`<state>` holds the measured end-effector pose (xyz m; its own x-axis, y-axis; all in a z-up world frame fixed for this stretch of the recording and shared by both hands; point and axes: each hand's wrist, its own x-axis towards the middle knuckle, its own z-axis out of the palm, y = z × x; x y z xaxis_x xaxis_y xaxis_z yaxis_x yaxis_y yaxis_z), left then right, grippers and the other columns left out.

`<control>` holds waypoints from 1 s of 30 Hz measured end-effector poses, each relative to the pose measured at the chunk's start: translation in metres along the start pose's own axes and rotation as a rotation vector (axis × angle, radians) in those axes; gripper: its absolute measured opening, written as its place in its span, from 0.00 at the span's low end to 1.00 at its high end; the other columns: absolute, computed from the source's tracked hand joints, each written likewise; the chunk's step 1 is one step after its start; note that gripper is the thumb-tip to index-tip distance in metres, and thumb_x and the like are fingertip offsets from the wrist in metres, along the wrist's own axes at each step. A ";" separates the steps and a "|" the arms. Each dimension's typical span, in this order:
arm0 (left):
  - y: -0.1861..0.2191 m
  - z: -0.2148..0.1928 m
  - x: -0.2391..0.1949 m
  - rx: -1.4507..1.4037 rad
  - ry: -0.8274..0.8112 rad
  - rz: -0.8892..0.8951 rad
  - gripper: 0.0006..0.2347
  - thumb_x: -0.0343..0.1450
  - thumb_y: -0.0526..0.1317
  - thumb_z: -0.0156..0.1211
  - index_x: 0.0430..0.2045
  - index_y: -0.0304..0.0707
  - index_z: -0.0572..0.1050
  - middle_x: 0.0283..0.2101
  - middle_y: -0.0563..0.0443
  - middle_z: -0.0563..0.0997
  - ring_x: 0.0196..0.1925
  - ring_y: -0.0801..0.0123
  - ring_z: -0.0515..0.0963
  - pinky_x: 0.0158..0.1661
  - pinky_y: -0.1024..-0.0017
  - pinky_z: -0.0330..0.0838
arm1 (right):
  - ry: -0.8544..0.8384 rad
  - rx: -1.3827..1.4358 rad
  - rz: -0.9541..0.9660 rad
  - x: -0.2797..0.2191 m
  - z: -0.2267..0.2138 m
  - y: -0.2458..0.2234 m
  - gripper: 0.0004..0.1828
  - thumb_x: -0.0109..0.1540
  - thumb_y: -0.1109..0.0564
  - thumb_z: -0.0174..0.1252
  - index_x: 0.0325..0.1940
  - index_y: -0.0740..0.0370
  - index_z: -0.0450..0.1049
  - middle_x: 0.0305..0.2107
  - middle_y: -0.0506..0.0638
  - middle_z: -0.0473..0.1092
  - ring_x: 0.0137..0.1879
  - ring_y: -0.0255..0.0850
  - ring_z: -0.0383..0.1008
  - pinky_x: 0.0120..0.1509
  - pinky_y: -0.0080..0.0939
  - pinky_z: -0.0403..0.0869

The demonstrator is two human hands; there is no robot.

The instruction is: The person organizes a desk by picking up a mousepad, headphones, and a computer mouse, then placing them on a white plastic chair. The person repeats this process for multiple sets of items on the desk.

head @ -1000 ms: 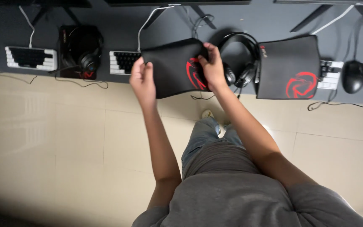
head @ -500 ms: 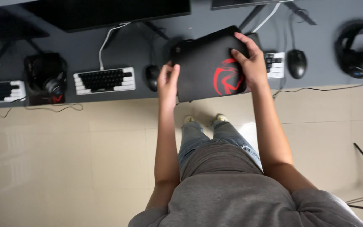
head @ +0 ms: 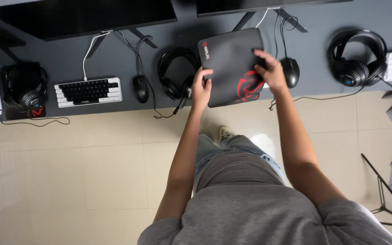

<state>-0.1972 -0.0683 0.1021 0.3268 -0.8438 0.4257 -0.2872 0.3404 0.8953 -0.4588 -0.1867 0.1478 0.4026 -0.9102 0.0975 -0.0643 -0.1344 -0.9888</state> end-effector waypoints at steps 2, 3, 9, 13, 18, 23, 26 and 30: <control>-0.013 0.005 -0.016 0.123 -0.025 -0.166 0.15 0.69 0.22 0.59 0.48 0.36 0.75 0.57 0.45 0.79 0.45 0.60 0.79 0.48 0.69 0.74 | 0.071 -0.061 0.123 -0.004 -0.006 0.061 0.28 0.62 0.75 0.59 0.65 0.60 0.75 0.55 0.46 0.71 0.58 0.34 0.67 0.63 0.34 0.68; -0.019 0.005 -0.027 0.243 -0.058 -0.336 0.14 0.67 0.24 0.62 0.45 0.37 0.76 0.53 0.45 0.82 0.32 0.62 0.78 0.38 0.70 0.74 | 0.143 -0.121 0.250 -0.009 -0.007 0.092 0.26 0.62 0.74 0.62 0.62 0.58 0.77 0.46 0.45 0.74 0.47 0.32 0.67 0.52 0.34 0.71; -0.057 0.016 -0.082 0.267 0.031 -0.471 0.13 0.66 0.25 0.63 0.43 0.38 0.77 0.44 0.47 0.80 0.34 0.66 0.82 0.38 0.70 0.78 | 0.295 -0.393 0.359 -0.035 0.006 0.097 0.21 0.58 0.71 0.62 0.53 0.56 0.80 0.39 0.49 0.77 0.40 0.35 0.76 0.44 0.38 0.75; -0.056 0.018 -0.082 0.256 0.091 -0.467 0.12 0.66 0.25 0.65 0.41 0.38 0.77 0.40 0.48 0.80 0.35 0.67 0.82 0.37 0.71 0.78 | 0.326 -0.353 0.302 -0.032 0.007 0.104 0.19 0.58 0.72 0.59 0.49 0.58 0.80 0.39 0.50 0.77 0.40 0.36 0.77 0.44 0.38 0.76; -0.055 0.020 -0.068 0.266 0.142 -0.490 0.10 0.66 0.25 0.64 0.37 0.37 0.79 0.39 0.49 0.82 0.33 0.67 0.84 0.36 0.71 0.78 | 0.398 -0.446 0.165 -0.017 0.011 0.096 0.15 0.58 0.73 0.57 0.42 0.60 0.81 0.34 0.52 0.78 0.37 0.38 0.78 0.43 0.38 0.76; -0.047 0.021 -0.054 0.330 0.170 -0.486 0.10 0.67 0.25 0.64 0.39 0.36 0.80 0.41 0.47 0.83 0.36 0.64 0.84 0.39 0.70 0.78 | 0.424 -0.456 0.201 -0.006 0.012 0.104 0.14 0.59 0.72 0.56 0.41 0.60 0.82 0.32 0.54 0.78 0.35 0.40 0.78 0.43 0.37 0.75; -0.047 0.024 -0.049 0.374 0.191 -0.473 0.10 0.67 0.25 0.65 0.40 0.34 0.81 0.44 0.45 0.83 0.39 0.62 0.84 0.40 0.69 0.79 | 0.434 -0.434 0.186 -0.002 0.011 0.108 0.13 0.58 0.71 0.58 0.40 0.61 0.82 0.32 0.54 0.78 0.36 0.40 0.79 0.43 0.37 0.76; -0.049 0.029 -0.057 0.440 0.190 -0.441 0.12 0.66 0.24 0.65 0.42 0.33 0.80 0.46 0.43 0.83 0.41 0.60 0.84 0.42 0.67 0.79 | 0.436 -0.485 0.094 -0.005 0.008 0.122 0.13 0.55 0.73 0.60 0.39 0.62 0.81 0.36 0.54 0.77 0.37 0.40 0.80 0.44 0.38 0.77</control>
<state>-0.2275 -0.0491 0.0305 0.6405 -0.7635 0.0828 -0.4187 -0.2568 0.8711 -0.4612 -0.1950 0.0256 -0.0251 -0.9883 0.1503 -0.5261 -0.1148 -0.8426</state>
